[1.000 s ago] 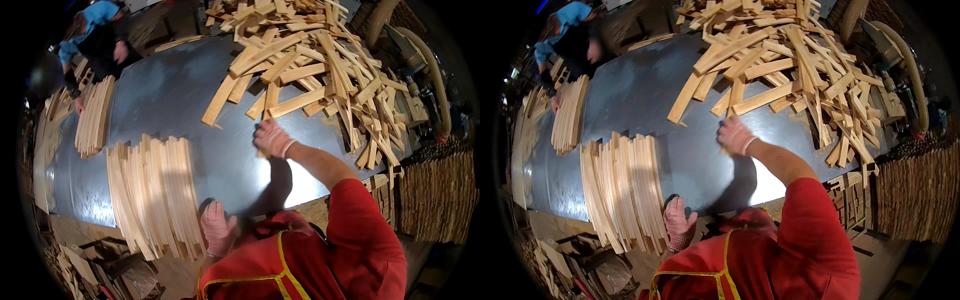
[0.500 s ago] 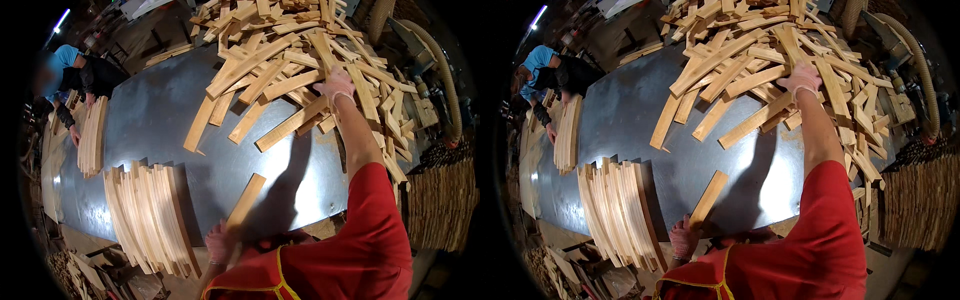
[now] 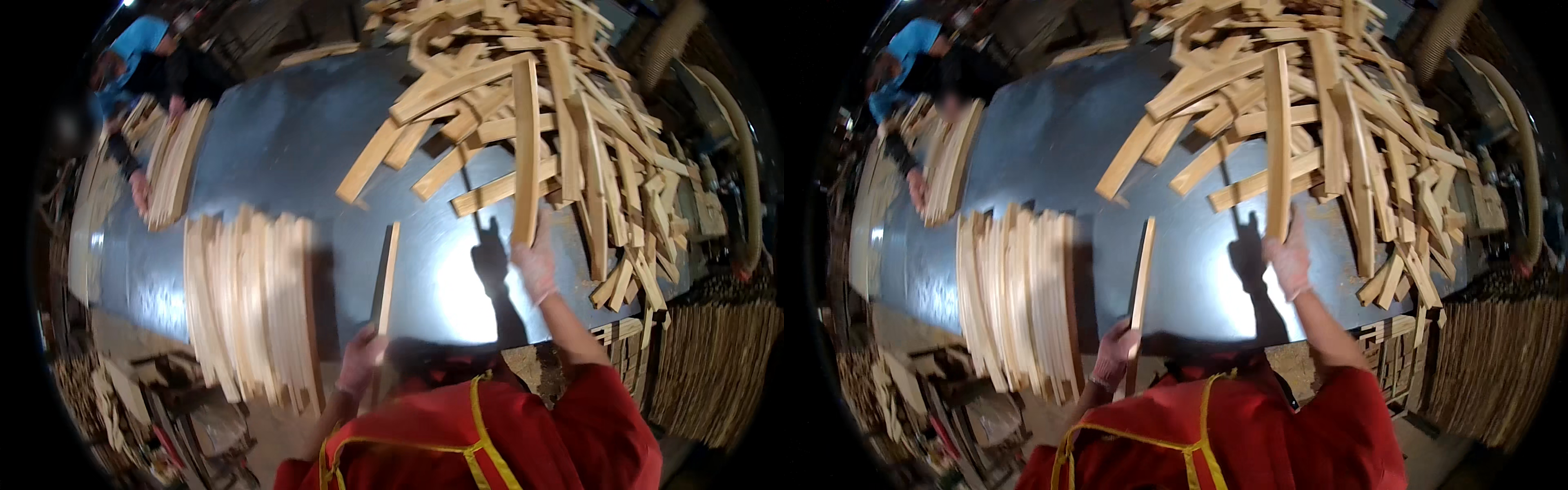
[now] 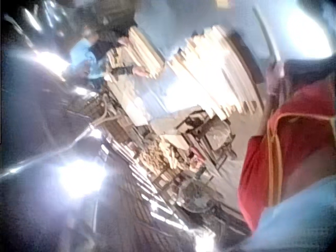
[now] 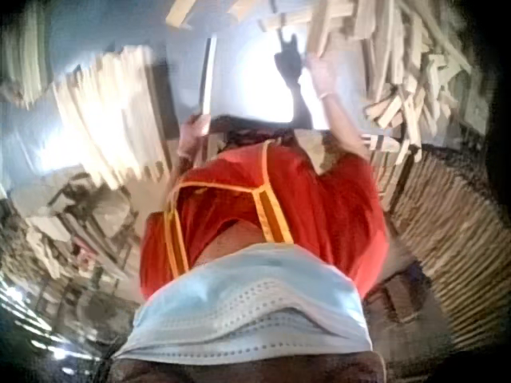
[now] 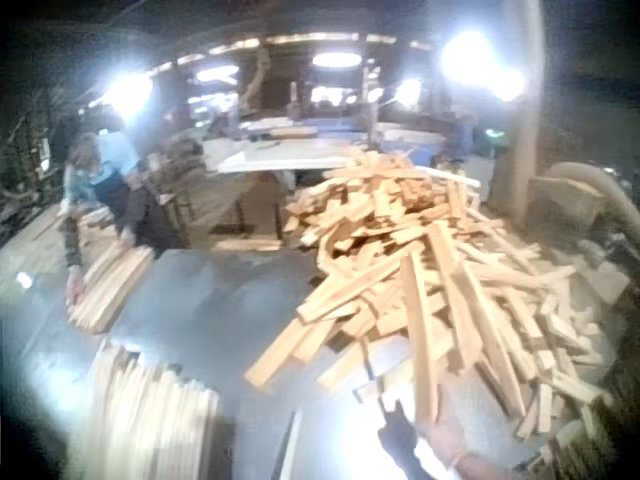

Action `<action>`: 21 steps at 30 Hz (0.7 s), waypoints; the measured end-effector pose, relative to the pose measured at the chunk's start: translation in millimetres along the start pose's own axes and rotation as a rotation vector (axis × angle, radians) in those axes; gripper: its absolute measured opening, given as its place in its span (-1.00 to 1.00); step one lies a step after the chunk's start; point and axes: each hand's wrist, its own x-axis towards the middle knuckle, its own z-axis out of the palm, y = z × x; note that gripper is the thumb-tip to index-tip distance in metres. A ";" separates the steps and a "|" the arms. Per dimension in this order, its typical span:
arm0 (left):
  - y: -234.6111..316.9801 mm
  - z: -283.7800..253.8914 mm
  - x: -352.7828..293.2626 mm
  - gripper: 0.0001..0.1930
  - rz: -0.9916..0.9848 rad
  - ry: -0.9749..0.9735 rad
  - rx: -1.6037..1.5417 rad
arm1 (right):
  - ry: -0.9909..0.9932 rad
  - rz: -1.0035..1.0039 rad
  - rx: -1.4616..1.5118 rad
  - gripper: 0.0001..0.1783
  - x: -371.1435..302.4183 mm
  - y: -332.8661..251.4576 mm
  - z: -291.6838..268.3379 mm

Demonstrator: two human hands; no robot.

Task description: The person sorts wooden sticks on a metal table, picking them up from a disorganized pile and arranging them into neat stacks. The person wears gloves and handles the sticks one by one or in small groups, aligning them carefully.

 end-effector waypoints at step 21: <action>-14.2 -67.6 -51.0 -0.27 0.443 0.547 0.915 | -1.256 0.023 -0.089 -0.13 -138.1 -24.1 284.7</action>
